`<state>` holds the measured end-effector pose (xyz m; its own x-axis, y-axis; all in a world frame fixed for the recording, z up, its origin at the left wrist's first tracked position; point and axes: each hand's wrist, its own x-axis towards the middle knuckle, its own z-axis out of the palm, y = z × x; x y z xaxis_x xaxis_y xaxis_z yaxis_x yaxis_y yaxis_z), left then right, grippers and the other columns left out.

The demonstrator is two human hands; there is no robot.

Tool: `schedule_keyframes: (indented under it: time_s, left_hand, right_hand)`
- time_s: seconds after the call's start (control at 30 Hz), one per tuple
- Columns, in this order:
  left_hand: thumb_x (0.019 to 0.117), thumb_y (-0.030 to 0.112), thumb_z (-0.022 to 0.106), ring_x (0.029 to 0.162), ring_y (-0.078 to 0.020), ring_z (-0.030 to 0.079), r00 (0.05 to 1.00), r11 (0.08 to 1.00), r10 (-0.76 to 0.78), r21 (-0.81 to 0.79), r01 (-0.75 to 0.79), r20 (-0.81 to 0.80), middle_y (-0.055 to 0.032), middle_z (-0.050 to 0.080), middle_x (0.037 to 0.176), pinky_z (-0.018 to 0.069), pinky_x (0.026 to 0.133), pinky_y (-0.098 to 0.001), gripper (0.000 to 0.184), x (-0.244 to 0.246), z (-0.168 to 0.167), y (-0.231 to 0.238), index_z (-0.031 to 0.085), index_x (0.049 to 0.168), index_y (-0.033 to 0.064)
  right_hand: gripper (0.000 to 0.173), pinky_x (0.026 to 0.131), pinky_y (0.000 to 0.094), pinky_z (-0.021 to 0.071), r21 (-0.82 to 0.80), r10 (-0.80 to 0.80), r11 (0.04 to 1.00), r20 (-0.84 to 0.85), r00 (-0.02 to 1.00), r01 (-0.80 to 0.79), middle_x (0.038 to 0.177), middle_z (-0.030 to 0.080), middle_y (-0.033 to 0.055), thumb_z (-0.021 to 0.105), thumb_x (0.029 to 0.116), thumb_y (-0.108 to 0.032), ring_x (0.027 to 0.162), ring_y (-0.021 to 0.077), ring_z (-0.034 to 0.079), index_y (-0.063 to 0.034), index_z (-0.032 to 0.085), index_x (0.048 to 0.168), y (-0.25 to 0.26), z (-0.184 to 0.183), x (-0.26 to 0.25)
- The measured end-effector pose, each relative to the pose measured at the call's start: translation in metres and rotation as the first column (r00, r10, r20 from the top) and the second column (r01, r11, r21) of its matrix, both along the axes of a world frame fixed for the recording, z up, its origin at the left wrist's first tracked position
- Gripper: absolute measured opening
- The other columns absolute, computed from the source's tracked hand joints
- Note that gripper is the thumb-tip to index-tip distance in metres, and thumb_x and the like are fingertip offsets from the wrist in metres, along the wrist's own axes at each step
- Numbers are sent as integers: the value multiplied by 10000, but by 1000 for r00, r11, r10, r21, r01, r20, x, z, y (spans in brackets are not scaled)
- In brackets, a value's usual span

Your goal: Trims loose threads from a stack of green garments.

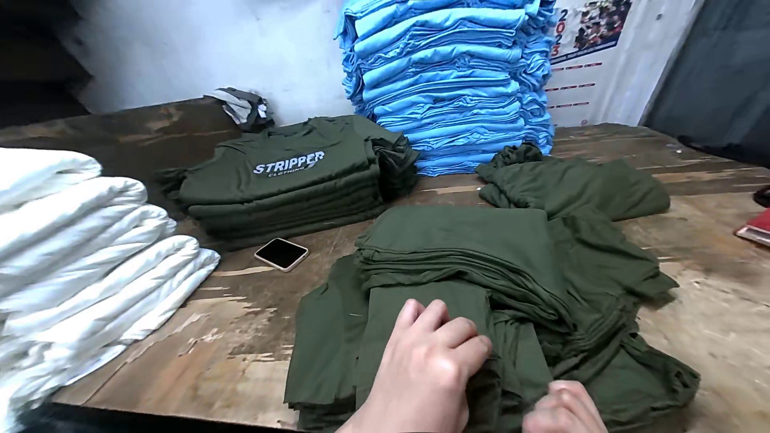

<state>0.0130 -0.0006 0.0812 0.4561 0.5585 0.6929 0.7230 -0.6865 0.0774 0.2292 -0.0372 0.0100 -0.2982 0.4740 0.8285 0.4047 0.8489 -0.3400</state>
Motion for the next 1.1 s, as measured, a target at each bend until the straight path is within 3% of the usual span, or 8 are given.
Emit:
schedule_keyframes:
  time_s: [0.27, 0.4, 0.53, 0.67, 0.77, 0.87, 1.0, 1.1]
  left_hand:
    - [842, 405, 784, 1026, -106, 639, 945, 935, 107, -356, 10, 310, 28, 656, 1124, 571, 902, -366, 554, -31, -17, -8, 642, 1340, 206]
    - [759, 98, 694, 824, -75, 640, 933, 941, 97, -338, 28, 347, 68, 661, 849, 548, 767, -313, 236, -24, -31, -14, 772, 957, 200]
    - [884, 40, 646, 882, -59, 622, 903, 947, 27, -299, 114, 428, 3, 629, 945, 550, 763, -206, 156, -30, -27, -14, 741, 975, 123]
    - [956, 59, 540, 1082, -112, 639, 907, 941, -110, -252, 227, 406, -27, 671, 1128, 554, 938, -290, 149, -34, -24, -5, 674, 984, 118]
    - [962, 75, 507, 949, -85, 641, 908, 960, -109, -194, 202, 405, 25, 689, 1013, 541, 846, -280, 164, -31, -27, 5, 649, 1022, 132]
    - [971, 54, 552, 828, -37, 651, 855, 955, -26, -241, 175, 517, 23, 676, 939, 572, 736, -200, 142, -27, -24, 14, 658, 1060, 85]
    - [1011, 132, 585, 741, -47, 648, 749, 876, 119, -425, 230, 651, 39, 690, 892, 547, 650, -197, 140, -25, -15, 22, 636, 1140, 110]
    - [1000, 139, 607, 656, -77, 623, 693, 812, 198, -512, 280, 693, 20, 690, 828, 517, 591, -216, 191, -24, -10, 25, 624, 1188, 109]
  right_hand:
    - [302, 929, 375, 461, -56, -299, 952, 25, 954, 300, 1096, 647, 47, 782, 884, -431, 1059, 170, 582, -273, 763, 1140, 14, 26, -33]
    - [82, 968, 305, 425, -48, -172, 984, 28, 985, 173, 956, 662, -35, 766, 924, -362, 1039, 112, 577, -289, 775, 889, 14, 16, -27]
    - [234, 924, 468, 441, -318, -62, 939, 215, 975, 130, 897, 729, 55, 780, 902, -383, 907, 224, 644, -171, 811, 809, 0, 20, -4]
    - [402, 828, 392, 509, -251, -311, 921, -10, 950, 299, 876, 684, 83, 820, 862, -444, 887, 201, 640, -109, 658, 711, 2, 23, -20]
    - [248, 872, 298, 559, -206, -332, 933, -178, 926, 294, 1005, 695, 81, 824, 828, -187, 985, 154, 665, -57, 680, 983, 14, 25, -48]
    - [326, 822, 265, 644, -293, -62, 949, -541, 839, -118, 976, 771, 28, 673, 855, 151, 917, 104, 752, 24, 621, 1151, 35, 29, -62]
    - [316, 707, 173, 554, -267, 54, 935, -546, 836, -234, 1041, 662, 6, 696, 972, -148, 836, 21, 630, 19, 591, 1218, 57, 30, -57]
    - [647, 728, 227, 536, -235, -168, 965, -205, 964, 118, 1197, 606, 149, 882, 781, -340, 910, 106, 606, -13, 637, 1282, 48, 35, -58]
